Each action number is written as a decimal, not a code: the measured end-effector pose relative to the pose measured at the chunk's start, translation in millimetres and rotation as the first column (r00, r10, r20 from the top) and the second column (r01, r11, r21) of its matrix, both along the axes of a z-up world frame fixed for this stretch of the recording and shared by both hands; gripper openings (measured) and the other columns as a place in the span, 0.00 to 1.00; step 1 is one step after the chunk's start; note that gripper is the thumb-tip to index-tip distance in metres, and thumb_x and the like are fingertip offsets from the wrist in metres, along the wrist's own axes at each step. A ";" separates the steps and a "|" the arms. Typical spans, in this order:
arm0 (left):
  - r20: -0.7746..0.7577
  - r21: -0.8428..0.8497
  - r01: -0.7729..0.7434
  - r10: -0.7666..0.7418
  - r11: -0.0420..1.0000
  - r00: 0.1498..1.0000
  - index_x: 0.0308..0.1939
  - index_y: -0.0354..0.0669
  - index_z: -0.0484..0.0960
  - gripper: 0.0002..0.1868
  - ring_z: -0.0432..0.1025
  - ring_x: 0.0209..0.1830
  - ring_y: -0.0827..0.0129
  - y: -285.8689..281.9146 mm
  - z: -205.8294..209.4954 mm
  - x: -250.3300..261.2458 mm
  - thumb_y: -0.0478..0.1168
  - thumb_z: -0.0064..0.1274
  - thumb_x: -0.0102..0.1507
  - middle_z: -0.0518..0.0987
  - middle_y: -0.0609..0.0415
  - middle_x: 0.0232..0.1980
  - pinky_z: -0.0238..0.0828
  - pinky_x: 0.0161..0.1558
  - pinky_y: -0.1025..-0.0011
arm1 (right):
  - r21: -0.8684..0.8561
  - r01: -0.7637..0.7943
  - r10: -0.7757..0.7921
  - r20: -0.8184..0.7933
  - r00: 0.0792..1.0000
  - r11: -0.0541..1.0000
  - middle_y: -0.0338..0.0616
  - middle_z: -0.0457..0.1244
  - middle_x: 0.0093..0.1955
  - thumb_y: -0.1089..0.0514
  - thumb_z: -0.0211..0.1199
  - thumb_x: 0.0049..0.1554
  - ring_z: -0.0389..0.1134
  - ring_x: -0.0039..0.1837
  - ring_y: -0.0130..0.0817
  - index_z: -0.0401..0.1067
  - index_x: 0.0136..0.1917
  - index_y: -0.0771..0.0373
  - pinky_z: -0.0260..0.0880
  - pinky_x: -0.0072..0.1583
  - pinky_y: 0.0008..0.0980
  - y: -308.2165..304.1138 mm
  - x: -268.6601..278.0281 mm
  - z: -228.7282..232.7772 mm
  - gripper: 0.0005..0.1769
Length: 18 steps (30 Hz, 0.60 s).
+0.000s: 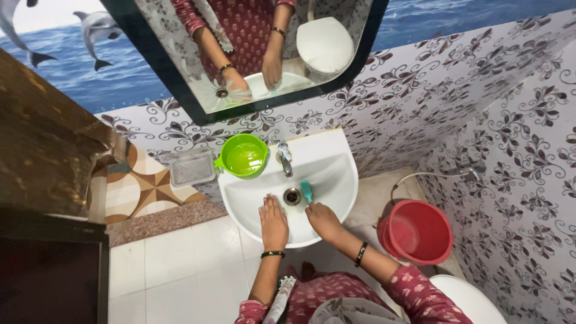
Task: The person scrubs the interior of a white bathroom sink using a blue brush. They repeatedly scrub the basin and faucet area while water runs from the tap, rinsing the surface throughout the process.
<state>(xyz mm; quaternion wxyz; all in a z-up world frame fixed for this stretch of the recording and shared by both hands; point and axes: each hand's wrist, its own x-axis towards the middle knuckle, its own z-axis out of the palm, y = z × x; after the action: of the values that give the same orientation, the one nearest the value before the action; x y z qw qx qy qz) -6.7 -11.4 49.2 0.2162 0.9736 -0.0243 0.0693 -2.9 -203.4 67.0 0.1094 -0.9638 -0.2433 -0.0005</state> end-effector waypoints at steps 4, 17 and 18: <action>-0.014 -0.179 -0.055 0.053 0.982 0.998 0.78 0.30 0.52 0.31 0.44 0.83 0.51 3.5 11.7 -0.4 0.39 0.33 0.72 0.53 0.39 0.81 0.37 0.78 0.51 | 0.290 -0.132 0.163 -0.084 0.983 0.948 0.53 0.66 0.52 0.68 0.55 0.50 0.68 0.56 0.52 0.74 0.55 0.65 0.69 0.57 0.48 17.5 -12.8 -2.6 0.19; -0.048 -0.288 -0.043 0.030 0.957 0.998 0.79 0.32 0.49 0.32 0.41 0.84 0.53 7.1 12.2 0.7 0.39 0.32 0.71 0.50 0.41 0.82 0.34 0.79 0.53 | 0.192 -0.156 0.171 -0.065 0.983 0.969 0.50 0.65 0.52 0.64 0.54 0.55 0.66 0.56 0.49 0.73 0.54 0.64 0.68 0.57 0.44 -38.4 -4.0 10.4 0.14; -0.058 -0.275 -0.038 0.023 0.961 0.998 0.79 0.32 0.49 0.32 0.41 0.84 0.53 7.2 10.9 0.0 0.39 0.32 0.71 0.50 0.41 0.82 0.34 0.80 0.53 | 0.319 -0.163 0.207 -0.111 0.972 0.934 0.51 0.65 0.52 0.64 0.54 0.55 0.66 0.56 0.50 0.74 0.56 0.65 0.68 0.56 0.45 -29.3 -7.2 13.7 0.15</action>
<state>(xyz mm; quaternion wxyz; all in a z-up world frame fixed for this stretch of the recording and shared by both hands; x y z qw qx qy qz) -6.7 -4.2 60.1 0.3494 0.9356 0.0064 0.0492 -10.0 -232.7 80.7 0.2745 -0.9052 -0.3218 0.0408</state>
